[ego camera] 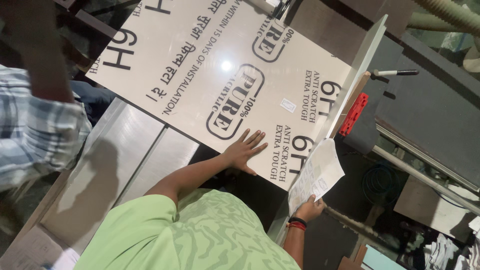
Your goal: The person aligns a large acrylic sheet on a workbench using a printed reference sheet. They repeatedly adjust the sheet's position, compare it to the reference, and smooth the surface while another person assists by holding the sheet.
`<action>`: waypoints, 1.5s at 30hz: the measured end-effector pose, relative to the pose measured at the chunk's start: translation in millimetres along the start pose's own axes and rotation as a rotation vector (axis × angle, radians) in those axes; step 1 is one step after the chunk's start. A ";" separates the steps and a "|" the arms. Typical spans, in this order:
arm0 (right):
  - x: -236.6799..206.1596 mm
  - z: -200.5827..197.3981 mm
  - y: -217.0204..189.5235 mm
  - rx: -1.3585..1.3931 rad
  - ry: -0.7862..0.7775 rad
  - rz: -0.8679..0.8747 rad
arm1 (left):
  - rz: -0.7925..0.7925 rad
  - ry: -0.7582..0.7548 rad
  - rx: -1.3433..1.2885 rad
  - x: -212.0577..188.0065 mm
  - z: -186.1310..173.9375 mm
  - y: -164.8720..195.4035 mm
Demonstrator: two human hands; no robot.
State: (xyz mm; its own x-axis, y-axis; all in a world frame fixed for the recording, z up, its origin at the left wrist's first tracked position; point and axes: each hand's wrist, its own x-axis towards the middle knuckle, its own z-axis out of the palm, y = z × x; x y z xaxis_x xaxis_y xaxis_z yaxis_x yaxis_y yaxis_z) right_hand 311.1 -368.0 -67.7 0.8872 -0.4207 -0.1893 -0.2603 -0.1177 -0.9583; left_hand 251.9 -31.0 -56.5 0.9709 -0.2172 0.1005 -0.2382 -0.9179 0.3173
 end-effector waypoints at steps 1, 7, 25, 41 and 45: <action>-0.2 0.0 -0.2 -0.003 -0.001 -0.005 | 0.003 0.010 0.003 0.0 0.2 0.3; -0.3 2.0 -2.0 0.019 0.000 -0.018 | 0.005 0.010 -0.011 1.4 0.5 -0.2; 0.4 2.3 -3.5 0.023 0.004 0.017 | 0.007 0.018 0.001 0.3 -0.3 0.6; 0.0 4.1 -5.4 0.063 -0.010 0.025 | 0.008 0.018 -0.010 0.1 -2.1 0.7; 0.3 4.4 -5.8 0.032 -0.009 0.038 | 0.005 0.017 -0.007 0.5 -2.6 1.3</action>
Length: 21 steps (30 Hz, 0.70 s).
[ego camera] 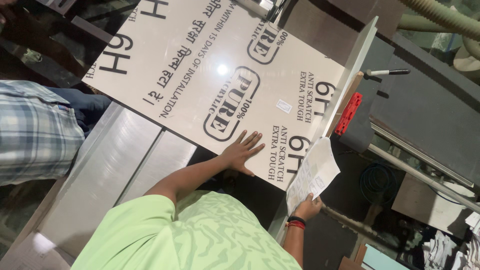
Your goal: The person aligns a large acrylic sheet on a workbench using a printed reference sheet. They repeatedly adjust the sheet's position, compare it to the reference, and smooth the surface while another person assists by holding the sheet.
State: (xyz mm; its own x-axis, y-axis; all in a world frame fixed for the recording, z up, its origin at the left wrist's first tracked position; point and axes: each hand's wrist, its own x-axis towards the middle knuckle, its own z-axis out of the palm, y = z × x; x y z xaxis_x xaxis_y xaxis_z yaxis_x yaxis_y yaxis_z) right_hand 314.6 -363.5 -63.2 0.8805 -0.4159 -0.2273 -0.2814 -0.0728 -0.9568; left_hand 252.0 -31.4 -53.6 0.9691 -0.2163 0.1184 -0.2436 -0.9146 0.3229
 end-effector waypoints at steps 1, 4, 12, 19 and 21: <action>0.1 -0.1 -0.1 0.003 0.001 0.009 | -0.001 -0.008 0.006 0.2 -0.1 0.0; 0.2 -0.1 -0.2 0.004 0.000 0.010 | -0.001 -0.019 0.016 0.3 0.1 0.0; 0.4 -0.5 -0.4 -0.025 -0.015 -0.036 | 0.003 0.000 0.014 -0.4 1.3 -0.2; 0.1 0.6 0.2 0.046 -0.017 -0.028 | 0.005 -0.002 0.002 0.1 1.7 -0.3; 0.3 1.5 0.1 0.035 -0.006 -0.028 | 0.007 -0.004 0.008 0.3 1.5 -0.3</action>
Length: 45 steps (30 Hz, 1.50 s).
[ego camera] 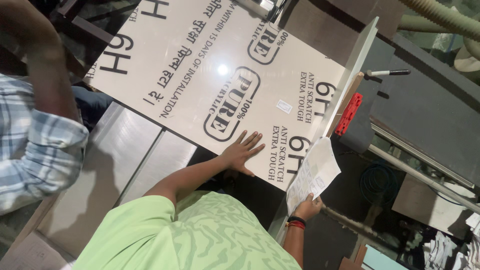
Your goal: The person aligns a large acrylic sheet on a workbench using a printed reference sheet. They repeatedly adjust the sheet's position, compare it to the reference, and smooth the surface while another person assists by holding the sheet.
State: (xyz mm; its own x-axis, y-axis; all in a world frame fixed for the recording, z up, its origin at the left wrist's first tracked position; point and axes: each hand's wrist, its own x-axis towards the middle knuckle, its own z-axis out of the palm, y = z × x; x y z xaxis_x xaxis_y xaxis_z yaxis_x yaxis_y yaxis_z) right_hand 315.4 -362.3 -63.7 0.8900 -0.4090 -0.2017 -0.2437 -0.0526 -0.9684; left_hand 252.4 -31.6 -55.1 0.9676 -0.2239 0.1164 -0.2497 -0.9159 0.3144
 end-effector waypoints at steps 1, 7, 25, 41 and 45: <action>0.2 0.4 0.0 -0.004 0.001 -0.006 | -0.001 0.000 0.002 0.1 0.0 0.1; 1.4 0.7 -0.2 0.011 -0.005 0.001 | -0.006 -0.014 0.028 -0.3 0.1 0.4; 1.6 -0.4 0.5 -0.009 -0.012 -0.001 | -0.016 -0.028 0.024 0.4 1.6 0.9; 4.3 0.3 -1.7 -0.040 -0.003 -0.021 | -0.013 0.009 0.005 0.2 2.3 2.0; 4.9 2.2 -2.7 0.002 -0.004 -0.006 | -0.007 0.019 0.018 1.7 1.8 0.2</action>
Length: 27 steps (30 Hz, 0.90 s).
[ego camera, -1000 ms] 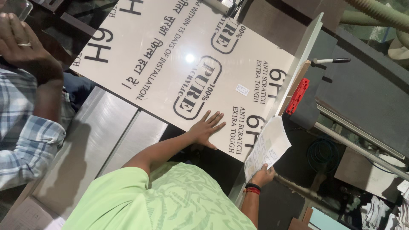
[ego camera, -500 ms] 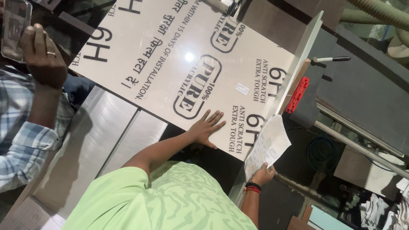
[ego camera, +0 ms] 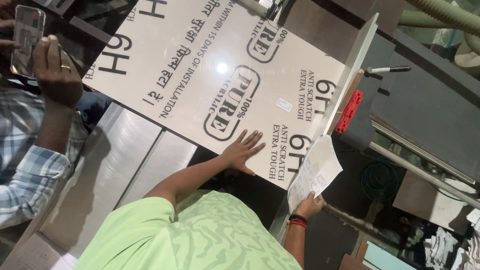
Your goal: The person aligns a large acrylic sheet on a workbench using a printed reference sheet. They repeatedly adjust the sheet's position, compare it to the reference, and smooth the surface while another person assists by holding the sheet.
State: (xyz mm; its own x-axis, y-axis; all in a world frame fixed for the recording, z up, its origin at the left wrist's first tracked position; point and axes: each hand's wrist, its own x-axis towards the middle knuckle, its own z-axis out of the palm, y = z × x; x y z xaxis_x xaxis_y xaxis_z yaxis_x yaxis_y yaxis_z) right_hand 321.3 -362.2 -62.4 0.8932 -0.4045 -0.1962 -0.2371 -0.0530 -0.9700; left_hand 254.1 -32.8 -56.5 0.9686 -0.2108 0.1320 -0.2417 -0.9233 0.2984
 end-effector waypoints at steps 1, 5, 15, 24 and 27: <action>-0.1 0.2 -0.4 0.003 -0.001 0.000 | -0.001 -0.003 -0.002 0.4 -0.3 -0.4; 0.2 1.5 -1.3 0.005 0.001 -0.005 | -0.006 -0.020 0.009 1.5 -0.7 -1.2; -1.0 1.3 -2.9 -0.016 0.010 0.019 | -0.011 -0.050 0.022 3.1 -2.3 -0.1; -2.9 4.1 -6.2 -0.021 -0.003 -0.033 | -0.019 -0.041 -0.009 1.6 -5.1 -0.2; -3.1 4.5 -7.2 -0.026 -0.007 -0.031 | -0.016 -0.014 -0.007 1.9 -4.0 -0.2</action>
State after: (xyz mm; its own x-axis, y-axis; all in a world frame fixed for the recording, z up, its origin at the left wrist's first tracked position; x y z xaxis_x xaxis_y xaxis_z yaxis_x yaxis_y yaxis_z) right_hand 321.9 -356.4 -55.5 0.9028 -0.3962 -0.1675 -0.2192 -0.0888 -0.9716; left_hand 255.8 -31.7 -52.5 0.9730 -0.2010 0.1138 -0.2269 -0.9243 0.3068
